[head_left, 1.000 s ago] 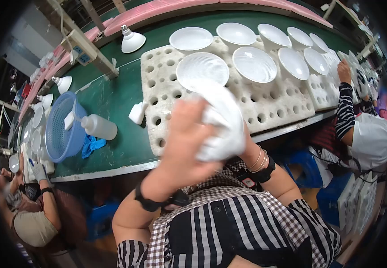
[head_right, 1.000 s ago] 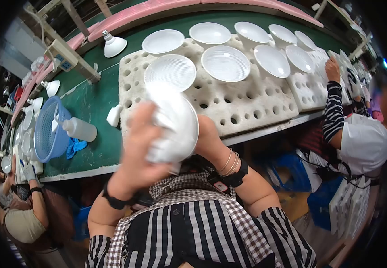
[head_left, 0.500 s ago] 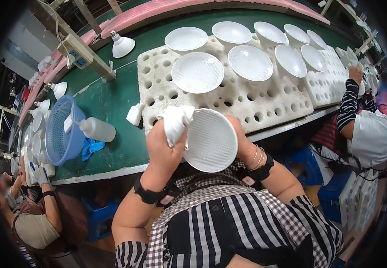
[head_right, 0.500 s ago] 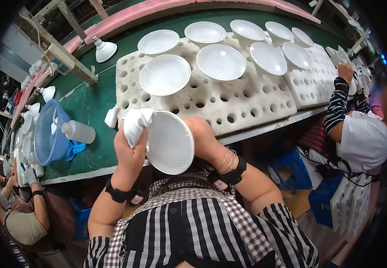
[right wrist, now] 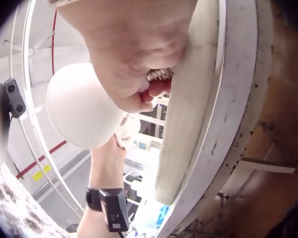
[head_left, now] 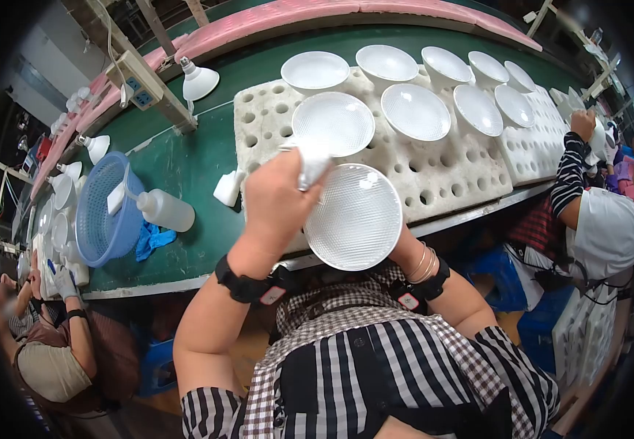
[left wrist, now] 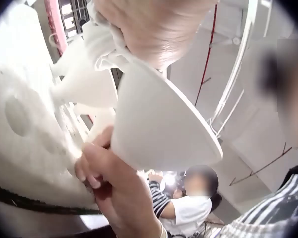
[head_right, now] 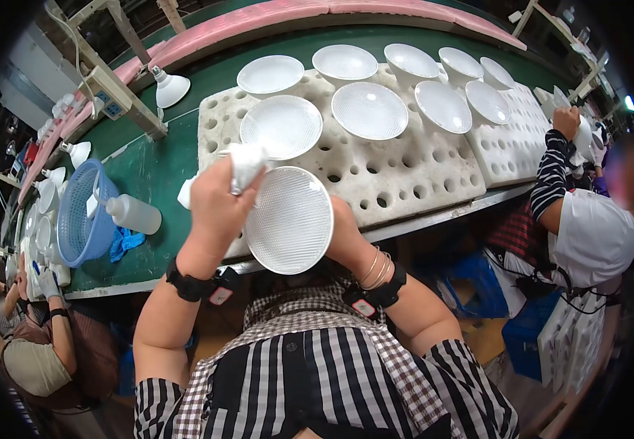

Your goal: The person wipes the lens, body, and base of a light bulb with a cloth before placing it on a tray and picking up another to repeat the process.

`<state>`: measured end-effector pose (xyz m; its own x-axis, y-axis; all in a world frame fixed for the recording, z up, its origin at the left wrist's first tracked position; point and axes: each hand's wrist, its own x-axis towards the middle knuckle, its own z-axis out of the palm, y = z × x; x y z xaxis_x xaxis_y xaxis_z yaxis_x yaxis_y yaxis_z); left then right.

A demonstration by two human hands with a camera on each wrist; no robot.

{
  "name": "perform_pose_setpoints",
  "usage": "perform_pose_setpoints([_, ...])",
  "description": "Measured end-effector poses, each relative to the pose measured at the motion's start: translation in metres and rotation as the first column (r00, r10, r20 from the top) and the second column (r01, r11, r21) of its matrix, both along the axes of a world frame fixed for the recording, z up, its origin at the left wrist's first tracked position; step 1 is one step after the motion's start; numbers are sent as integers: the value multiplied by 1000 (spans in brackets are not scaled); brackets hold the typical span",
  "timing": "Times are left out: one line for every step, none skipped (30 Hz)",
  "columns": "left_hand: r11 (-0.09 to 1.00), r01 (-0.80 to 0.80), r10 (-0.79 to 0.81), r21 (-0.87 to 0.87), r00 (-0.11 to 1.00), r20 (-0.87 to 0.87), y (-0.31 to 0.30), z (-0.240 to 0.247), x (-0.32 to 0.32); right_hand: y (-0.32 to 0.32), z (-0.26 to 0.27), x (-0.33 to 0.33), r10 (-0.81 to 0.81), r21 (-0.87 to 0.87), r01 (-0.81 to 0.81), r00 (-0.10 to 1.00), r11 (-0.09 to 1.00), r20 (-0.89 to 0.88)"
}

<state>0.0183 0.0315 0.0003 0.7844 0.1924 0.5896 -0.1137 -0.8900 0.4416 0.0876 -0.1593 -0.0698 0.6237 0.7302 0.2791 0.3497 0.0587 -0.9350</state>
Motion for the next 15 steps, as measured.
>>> perform_pose_setpoints([994,-95,95,50,995,15,6,-3,-4,0,-12,1,128,199,-21,830,980,-543])
perform_pose_setpoints([995,-88,88,46,996,17,14,-5,-8,0,-22,4,315,370,75,388,926,-866])
perform_pose_setpoints([994,-100,105,-51,988,116,22,-6,-12,0,-29,7,308,367,83,390,927,-868])
perform_pose_setpoints([984,-101,132,-149,969,211,23,-5,-16,0,-36,8,257,323,72,456,944,-852])
perform_pose_setpoints([984,-96,127,-151,970,209,18,-2,-22,1,-40,8,208,279,61,519,958,-829])
perform_pose_setpoints([996,13,9,-86,966,260,8,14,-29,1,-36,5,134,232,61,662,971,-737])
perform_pose_setpoints([993,115,-105,-15,947,304,-4,27,-35,1,-31,3,135,230,58,662,971,-737])
perform_pose_setpoints([964,260,-267,63,942,203,-21,37,-39,1,-25,3,76,117,-13,826,993,-559])
perform_pose_setpoints([907,403,-415,123,906,88,-36,42,-39,1,-22,3,49,-10,-56,939,998,-340])
perform_pose_setpoints([912,392,-403,121,911,87,-41,40,-37,-3,-32,4,111,142,-58,910,988,-400])
perform_pose_setpoints([908,381,-393,177,919,39,-45,35,-34,-2,-28,4,119,141,-67,908,988,-402])
perform_pose_setpoints([897,376,-385,233,923,-10,-47,29,-31,0,-19,6,66,86,-57,992,995,-103])
perform_pose_setpoints([952,247,-268,179,957,107,-44,27,-19,-1,-15,6,15,38,-23,979,999,204])
perform_pose_setpoints([971,211,-223,115,970,102,-34,20,-7,8,-20,1,-74,88,86,988,992,-138])
perform_pose_setpoints([984,171,-176,55,979,103,-24,16,2,6,-22,0,-38,68,51,984,996,-174])
